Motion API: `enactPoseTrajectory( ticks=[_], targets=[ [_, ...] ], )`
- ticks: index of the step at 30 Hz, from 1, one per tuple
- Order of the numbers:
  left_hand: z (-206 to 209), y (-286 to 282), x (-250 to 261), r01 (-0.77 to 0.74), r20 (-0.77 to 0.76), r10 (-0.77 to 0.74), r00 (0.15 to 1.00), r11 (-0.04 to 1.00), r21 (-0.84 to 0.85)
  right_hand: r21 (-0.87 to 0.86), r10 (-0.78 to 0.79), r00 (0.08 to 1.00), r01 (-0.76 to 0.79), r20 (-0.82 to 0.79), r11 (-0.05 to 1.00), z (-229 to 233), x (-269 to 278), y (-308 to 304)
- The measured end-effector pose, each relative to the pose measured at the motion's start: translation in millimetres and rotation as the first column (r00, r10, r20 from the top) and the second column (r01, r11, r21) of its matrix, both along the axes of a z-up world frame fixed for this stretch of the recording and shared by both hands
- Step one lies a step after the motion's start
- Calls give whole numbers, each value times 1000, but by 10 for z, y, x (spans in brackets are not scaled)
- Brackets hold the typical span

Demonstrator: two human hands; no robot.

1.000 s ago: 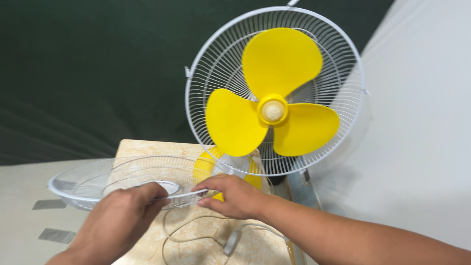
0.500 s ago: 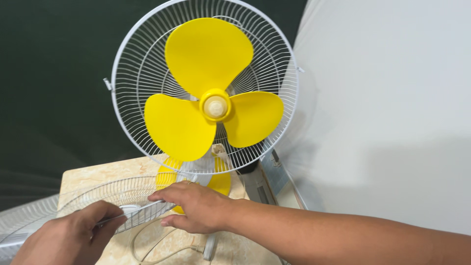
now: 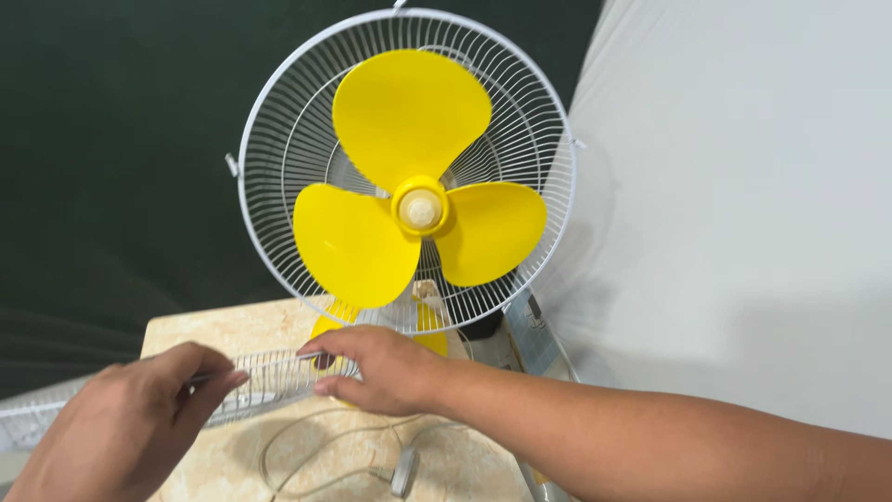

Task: The person assembles a yellow table fan by securing the fan blades to the motor hub and then attaching the front protective grille. The hands tighten the central hub nut and align the grille to complete the assembly.

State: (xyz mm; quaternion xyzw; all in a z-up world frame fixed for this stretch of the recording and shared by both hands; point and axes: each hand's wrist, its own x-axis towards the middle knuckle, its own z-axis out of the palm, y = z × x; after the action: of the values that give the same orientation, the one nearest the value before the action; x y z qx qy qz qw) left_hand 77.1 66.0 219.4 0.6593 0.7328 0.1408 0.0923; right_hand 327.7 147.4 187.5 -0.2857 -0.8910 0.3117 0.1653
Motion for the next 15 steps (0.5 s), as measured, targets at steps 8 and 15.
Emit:
enactPoseTrajectory(
  ticks=[8,15],
  targets=[
    [149,56,52,-71,22,70,997,996,56,36,9,999,-8,-51,999,67,-10,50],
    [353,105,110,-169,-91,170,981,985,12,49,17,989,-10,-148,999,236,18,55]
  ],
)
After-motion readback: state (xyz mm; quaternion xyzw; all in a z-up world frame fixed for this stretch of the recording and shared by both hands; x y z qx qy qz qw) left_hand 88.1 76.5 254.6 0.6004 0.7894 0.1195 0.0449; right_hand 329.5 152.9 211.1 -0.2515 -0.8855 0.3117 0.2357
